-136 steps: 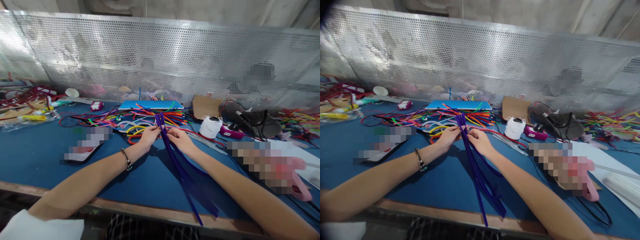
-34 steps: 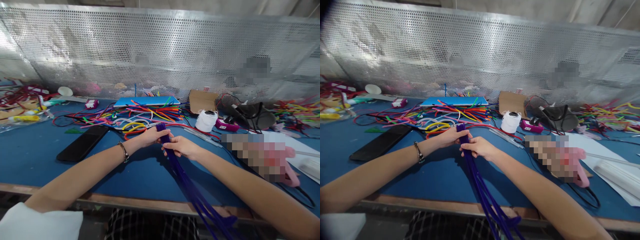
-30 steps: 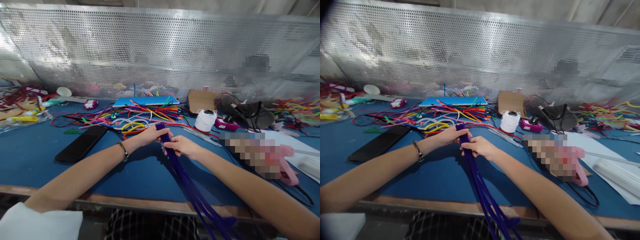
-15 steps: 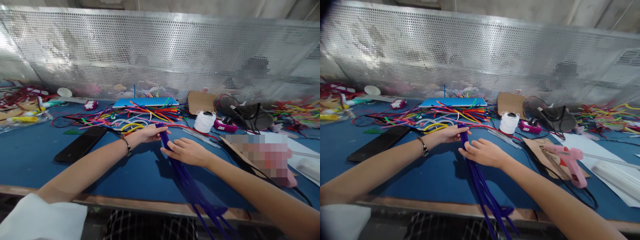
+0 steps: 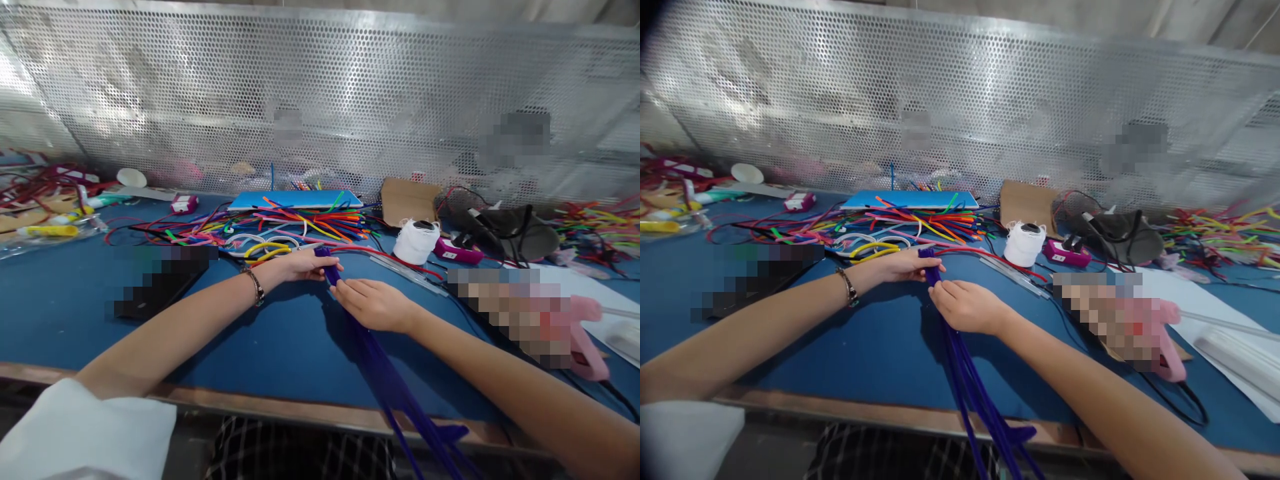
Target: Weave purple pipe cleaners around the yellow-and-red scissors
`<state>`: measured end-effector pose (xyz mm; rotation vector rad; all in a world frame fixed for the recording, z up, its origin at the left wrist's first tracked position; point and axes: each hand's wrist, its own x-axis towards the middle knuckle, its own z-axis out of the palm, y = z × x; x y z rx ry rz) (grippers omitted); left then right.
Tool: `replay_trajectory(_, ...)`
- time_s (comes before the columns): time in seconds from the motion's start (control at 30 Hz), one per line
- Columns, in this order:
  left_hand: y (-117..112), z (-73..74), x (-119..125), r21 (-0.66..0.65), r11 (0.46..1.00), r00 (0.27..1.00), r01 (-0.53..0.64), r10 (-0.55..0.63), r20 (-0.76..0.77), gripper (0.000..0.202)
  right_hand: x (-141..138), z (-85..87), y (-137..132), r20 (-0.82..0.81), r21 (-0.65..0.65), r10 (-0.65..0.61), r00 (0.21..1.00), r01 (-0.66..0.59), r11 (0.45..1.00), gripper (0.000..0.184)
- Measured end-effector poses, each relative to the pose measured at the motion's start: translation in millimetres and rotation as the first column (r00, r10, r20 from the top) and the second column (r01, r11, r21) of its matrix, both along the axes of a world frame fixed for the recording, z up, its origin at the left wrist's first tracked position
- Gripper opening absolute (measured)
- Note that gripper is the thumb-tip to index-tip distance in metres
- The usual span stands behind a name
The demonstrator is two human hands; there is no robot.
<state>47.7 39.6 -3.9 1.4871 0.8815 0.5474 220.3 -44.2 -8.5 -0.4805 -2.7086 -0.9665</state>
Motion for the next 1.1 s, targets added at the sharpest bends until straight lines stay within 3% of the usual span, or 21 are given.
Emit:
replay_trajectory(0.1,8,-1.3,-5,0.135,0.991,0.997,-0.007,0.018,-0.080,0.028,2,-2.5,4,0.015,-0.036,-0.044,0.999,0.045,0.998,0.040)
replay_trajectory(0.2,12,1.7,-16,0.328,0.945,0.983,0.016,0.044,-0.176,0.033,3,-3.5,8,0.046,-0.083,-0.068,0.997,0.072,0.994,0.039)
replay_trajectory(0.3,8,8.9,-31,0.552,0.827,0.963,0.106,0.053,-0.263,0.042,4,-3.6,12,0.069,-0.132,-0.096,0.993,0.104,0.986,0.034)
replay_trajectory(0.37,1,11.8,-39,0.646,0.726,0.938,0.236,0.004,-0.348,0.045,3,-3.8,14,0.081,-0.164,-0.106,0.991,0.118,0.979,0.031)
replay_trajectory(0.47,-11,7.2,-45,0.654,0.597,0.851,0.465,-0.098,-0.515,0.047,2,-3.9,17,0.096,-0.207,-0.111,0.989,0.129,0.970,0.028)
replay_trajectory(0.6,-19,-7.9,-48,0.595,0.499,0.731,0.630,-0.121,-0.672,0.055,2,-1.7,19,0.114,-0.248,-0.128,0.985,0.153,0.957,0.029)
replay_trajectory(0.8,-19,-12.7,-50,0.575,0.453,0.663,0.681,-0.048,-0.747,0.059,6,7.5,12,0.103,-0.364,-0.138,0.985,0.166,0.917,0.038)
replay_trajectory(1.1,-18,-7.4,-49,0.612,0.374,0.659,0.697,0.002,-0.752,0.063,17,2.9,-2,0.042,-0.608,-0.217,0.975,0.198,0.769,0.043)
